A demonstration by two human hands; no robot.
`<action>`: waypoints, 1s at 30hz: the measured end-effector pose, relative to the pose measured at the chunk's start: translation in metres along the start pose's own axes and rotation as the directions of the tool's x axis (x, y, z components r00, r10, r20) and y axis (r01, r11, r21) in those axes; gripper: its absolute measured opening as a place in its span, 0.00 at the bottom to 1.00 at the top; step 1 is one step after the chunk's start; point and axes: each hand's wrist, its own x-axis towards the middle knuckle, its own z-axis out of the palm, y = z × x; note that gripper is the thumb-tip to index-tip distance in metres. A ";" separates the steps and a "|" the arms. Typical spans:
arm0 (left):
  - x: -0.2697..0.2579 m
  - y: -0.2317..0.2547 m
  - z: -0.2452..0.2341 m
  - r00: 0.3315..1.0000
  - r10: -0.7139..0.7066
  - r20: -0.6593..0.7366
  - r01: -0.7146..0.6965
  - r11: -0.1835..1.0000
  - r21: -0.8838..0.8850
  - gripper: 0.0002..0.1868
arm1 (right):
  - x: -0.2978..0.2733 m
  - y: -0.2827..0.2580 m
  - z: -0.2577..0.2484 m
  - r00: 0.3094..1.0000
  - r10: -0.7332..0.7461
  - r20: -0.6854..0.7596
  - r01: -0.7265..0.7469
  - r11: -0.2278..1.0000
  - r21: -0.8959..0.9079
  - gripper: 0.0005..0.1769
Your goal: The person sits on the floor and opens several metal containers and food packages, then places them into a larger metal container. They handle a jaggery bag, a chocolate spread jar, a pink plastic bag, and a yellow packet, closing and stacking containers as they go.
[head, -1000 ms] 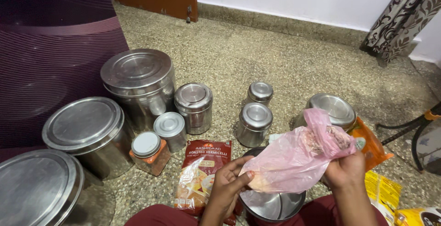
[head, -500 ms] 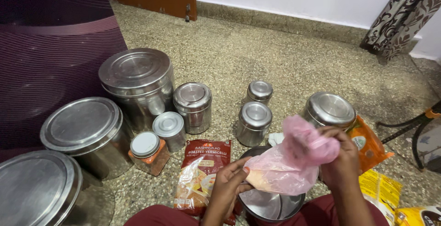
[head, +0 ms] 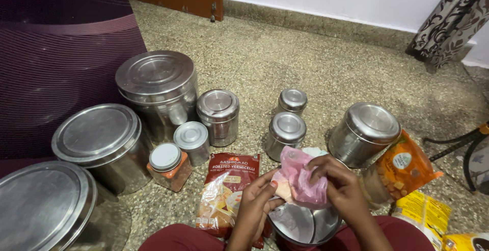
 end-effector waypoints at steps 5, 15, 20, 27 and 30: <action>0.000 0.000 0.000 1.000 0.020 0.002 -0.020 0.999 -0.040 0.26 | 0.002 -0.010 0.019 0.996 -0.012 -0.091 0.018 0.998 0.063 0.18; 0.000 -0.006 0.002 0.998 0.050 -0.028 -0.048 0.995 0.086 0.35 | -0.002 -0.013 0.042 0.996 -0.078 0.054 0.092 0.926 -0.367 0.22; 0.001 -0.006 0.006 0.973 0.227 -0.032 -0.222 0.967 0.129 0.33 | -0.009 0.001 0.033 0.999 -0.039 0.007 0.040 0.982 -0.183 0.23; 0.005 -0.010 -0.003 0.974 0.209 -0.088 -0.208 0.978 0.021 0.24 | -0.014 0.054 -0.025 0.848 0.504 -0.165 -0.529 0.825 -0.200 0.29; 0.008 -0.015 -0.003 0.969 0.232 -0.082 -0.222 0.968 0.114 0.22 | -0.024 0.064 -0.023 0.676 0.730 0.097 -0.722 0.631 0.283 0.29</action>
